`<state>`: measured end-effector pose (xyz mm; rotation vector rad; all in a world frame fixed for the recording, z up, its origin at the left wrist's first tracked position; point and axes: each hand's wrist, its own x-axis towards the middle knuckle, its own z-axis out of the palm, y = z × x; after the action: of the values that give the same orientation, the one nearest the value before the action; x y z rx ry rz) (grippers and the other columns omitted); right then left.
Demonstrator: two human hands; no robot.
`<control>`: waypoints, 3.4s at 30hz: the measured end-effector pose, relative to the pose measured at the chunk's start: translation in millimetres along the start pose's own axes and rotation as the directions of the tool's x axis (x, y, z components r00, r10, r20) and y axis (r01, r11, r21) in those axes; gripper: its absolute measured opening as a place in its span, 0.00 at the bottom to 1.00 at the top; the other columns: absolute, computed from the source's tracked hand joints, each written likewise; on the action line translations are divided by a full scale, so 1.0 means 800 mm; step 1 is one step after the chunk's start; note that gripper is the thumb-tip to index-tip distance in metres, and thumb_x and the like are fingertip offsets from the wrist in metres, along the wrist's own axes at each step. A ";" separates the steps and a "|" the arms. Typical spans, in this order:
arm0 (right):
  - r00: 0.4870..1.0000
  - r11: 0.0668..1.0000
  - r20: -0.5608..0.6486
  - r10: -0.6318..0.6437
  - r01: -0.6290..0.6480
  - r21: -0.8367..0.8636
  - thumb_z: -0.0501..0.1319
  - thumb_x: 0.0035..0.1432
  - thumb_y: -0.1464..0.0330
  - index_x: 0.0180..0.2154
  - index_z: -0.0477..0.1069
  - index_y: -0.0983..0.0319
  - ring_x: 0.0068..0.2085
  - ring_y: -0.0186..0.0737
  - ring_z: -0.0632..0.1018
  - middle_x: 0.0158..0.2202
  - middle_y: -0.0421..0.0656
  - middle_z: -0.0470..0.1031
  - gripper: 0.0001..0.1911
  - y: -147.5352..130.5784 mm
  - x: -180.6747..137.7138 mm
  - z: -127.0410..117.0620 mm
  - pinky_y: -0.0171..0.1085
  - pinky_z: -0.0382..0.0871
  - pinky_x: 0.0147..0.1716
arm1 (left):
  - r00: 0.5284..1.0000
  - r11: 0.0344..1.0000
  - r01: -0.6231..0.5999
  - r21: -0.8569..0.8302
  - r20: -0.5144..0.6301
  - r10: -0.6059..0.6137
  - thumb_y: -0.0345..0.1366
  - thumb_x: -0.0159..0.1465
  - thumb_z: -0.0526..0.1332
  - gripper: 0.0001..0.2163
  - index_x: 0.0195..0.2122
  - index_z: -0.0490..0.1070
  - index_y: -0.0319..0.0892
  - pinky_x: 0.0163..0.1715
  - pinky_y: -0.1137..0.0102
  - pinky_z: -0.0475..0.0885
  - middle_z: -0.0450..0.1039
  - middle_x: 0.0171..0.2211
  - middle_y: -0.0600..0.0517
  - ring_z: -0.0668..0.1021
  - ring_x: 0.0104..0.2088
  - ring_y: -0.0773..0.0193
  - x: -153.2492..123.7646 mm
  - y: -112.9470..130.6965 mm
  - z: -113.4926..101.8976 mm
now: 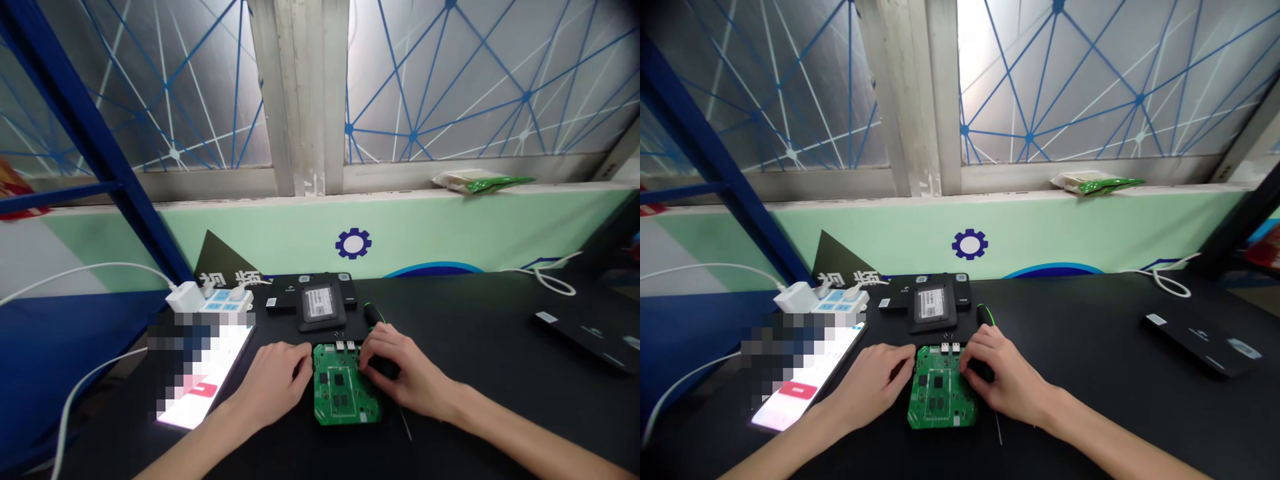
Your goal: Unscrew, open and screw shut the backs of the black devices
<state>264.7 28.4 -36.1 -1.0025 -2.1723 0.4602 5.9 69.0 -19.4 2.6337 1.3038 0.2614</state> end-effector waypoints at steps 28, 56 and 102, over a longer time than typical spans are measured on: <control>0.998 0.997 0.031 0.050 -0.049 -0.054 0.60 0.55 0.81 0.36 0.71 0.59 0.39 0.43 0.72 0.35 0.41 0.75 0.11 -0.009 0.005 -0.001 0.47 0.65 0.48 | 1.000 1.000 0.002 0.007 0.002 -0.002 0.34 0.71 0.48 0.14 0.25 0.58 0.44 0.23 0.67 0.47 0.65 0.20 0.54 0.69 0.20 0.63 -0.002 0.000 -0.002; 0.962 0.997 -0.265 0.073 -0.061 0.052 0.57 0.63 0.72 0.50 0.69 0.57 0.46 0.46 0.77 0.47 0.47 0.76 0.14 0.000 0.007 -0.011 0.44 0.74 0.45 | 0.999 0.999 0.032 0.033 0.023 -0.033 0.35 0.70 0.47 0.15 0.26 0.62 0.44 0.23 0.67 0.48 0.61 0.18 0.55 0.69 0.19 0.62 -0.002 0.005 -0.005; 0.993 0.967 0.073 0.092 -0.071 -0.246 0.72 0.42 0.48 0.62 0.60 0.61 0.51 0.58 0.70 0.52 0.55 0.70 0.50 0.041 0.152 -0.006 0.52 0.66 0.49 | 0.998 0.996 0.039 0.083 0.041 -0.043 0.35 0.71 0.47 0.14 0.27 0.59 0.45 0.23 0.67 0.46 0.63 0.19 0.55 0.68 0.20 0.61 -0.003 0.008 -0.007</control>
<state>229.1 142.8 2.5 -1.2286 -2.3098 0.2819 7.8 64.0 -12.6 2.6602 1.3815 0.1472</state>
